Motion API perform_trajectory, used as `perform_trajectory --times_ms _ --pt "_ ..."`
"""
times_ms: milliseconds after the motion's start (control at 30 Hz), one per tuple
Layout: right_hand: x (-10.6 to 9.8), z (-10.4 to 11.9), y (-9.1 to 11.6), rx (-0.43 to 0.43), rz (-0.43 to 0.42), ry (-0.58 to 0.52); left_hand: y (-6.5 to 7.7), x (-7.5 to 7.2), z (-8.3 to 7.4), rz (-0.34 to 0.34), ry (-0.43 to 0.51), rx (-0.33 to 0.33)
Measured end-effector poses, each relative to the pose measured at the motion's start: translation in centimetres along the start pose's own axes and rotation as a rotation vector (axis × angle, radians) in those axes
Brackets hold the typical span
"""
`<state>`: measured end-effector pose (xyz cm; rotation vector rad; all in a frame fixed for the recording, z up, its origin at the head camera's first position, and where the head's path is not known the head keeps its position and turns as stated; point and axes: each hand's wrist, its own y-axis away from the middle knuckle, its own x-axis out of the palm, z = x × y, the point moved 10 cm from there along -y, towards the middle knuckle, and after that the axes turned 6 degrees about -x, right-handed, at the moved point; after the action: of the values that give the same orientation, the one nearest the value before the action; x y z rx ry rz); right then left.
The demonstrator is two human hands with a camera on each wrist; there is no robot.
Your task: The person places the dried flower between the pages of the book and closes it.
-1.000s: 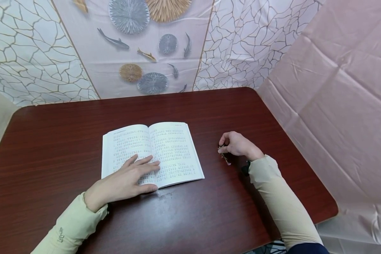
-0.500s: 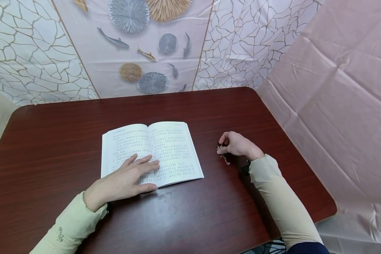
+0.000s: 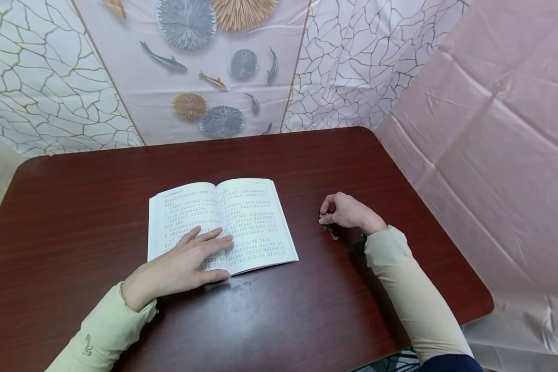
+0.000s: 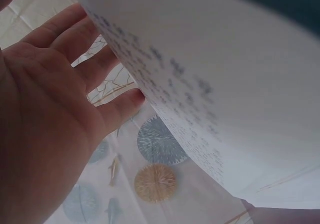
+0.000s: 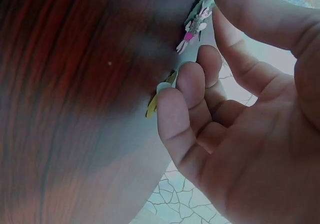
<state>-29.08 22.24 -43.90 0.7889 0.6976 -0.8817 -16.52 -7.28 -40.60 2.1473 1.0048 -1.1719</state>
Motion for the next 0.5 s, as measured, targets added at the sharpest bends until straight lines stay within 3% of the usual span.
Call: perform_trajectory --times_ms 333,500 --pt "-0.32 0.29 0.36 -0.011 -0.029 -0.028 0.07 0.01 0.04 0.005 -0.009 -0.010" --pt "-1.00 -0.30 0.61 0.039 -0.060 0.005 0.11 -0.06 -0.08 -0.006 -0.010 0.001"
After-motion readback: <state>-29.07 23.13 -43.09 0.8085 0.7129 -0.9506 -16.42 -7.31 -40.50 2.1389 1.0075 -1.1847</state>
